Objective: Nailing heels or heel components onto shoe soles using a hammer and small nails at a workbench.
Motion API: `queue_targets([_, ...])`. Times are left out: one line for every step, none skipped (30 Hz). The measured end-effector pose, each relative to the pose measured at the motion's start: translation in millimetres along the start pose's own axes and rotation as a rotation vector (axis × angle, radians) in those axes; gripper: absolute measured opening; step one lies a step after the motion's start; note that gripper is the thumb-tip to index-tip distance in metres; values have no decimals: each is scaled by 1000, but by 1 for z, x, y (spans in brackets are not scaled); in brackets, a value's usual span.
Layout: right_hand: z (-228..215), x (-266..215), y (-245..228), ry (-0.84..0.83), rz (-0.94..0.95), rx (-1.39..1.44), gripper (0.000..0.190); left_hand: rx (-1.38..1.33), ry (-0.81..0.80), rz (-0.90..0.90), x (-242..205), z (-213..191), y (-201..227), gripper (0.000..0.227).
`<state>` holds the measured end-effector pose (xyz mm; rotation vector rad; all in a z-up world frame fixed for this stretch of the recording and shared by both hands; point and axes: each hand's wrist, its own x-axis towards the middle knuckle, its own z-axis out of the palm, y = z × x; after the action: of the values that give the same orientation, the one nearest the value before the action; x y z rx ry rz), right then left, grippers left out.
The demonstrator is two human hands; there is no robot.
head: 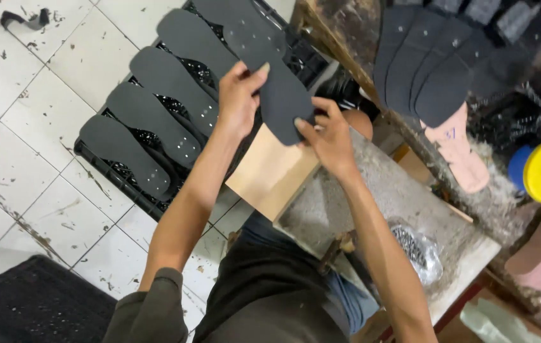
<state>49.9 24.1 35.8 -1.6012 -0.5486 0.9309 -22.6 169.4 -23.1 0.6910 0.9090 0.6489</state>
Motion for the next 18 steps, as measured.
queue_targets([3, 15, 4, -28, 0, -114, 40, 4, 17, -5, 9, 1, 12, 16])
queue_targets([5, 30, 8, -55, -1, -228, 41, 9, 34, -9, 19, 3, 23, 12])
queue_targets([8, 42, 12, -63, -1, -233, 41, 2, 41, -8, 28, 1, 27, 12])
queue_targets([11, 54, 15, -38, -22, -243, 42, 39, 19, 25, 37, -1, 30, 8])
queue_targets([15, 69, 18, -14, -48, -249, 42, 78, -1, 63, 47, -4, 36, 7])
queue_targets([18, 80, 19, -25, -51, -251, 42, 73, 7, 69, 55, -4, 41, 7])
queue_targets([20, 88, 21, -41, -14, -306, 44, 156, 74, 55, 62, -4, 44, 10])
queue_targets([21, 96, 23, -57, 24, -362, 47, 238, 142, 40, 69, -4, 46, 17])
queue_targets([23, 100, 25, -56, 25, -365, 47, 235, 140, 38, 75, -8, 45, 17])
queue_targets([24, 104, 27, -62, 56, -395, 45, 303, 154, -11, 81, -11, 43, 12])
queue_targets([26, 109, 28, -70, 85, -421, 43, 373, 170, -56, 87, -15, 42, 10])
queue_targets([27, 109, 29, -70, 82, -421, 43, 373, 170, -54, 88, -16, 43, 10])
queue_targets([26, 109, 28, -38, 54, -356, 41, 397, 198, -55, 91, -15, 44, 17])
queue_targets([26, 108, 29, -6, 26, -290, 40, 422, 225, -56, 93, -15, 44, 40])
queue_targets([25, 111, 34, -7, 32, -291, 40, 422, 226, -62, 91, -12, 46, 40])
queue_targets([24, 113, 39, 17, 7, -296, 40, 430, 238, -51, 90, -9, 49, 25])
queue_targets([23, 117, 43, 45, -22, -299, 40, 442, 245, -36, 90, -6, 53, 12])
queue_targets([26, 117, 42, 50, -20, -297, 40, 445, 241, -38, 95, -10, 49, 12])
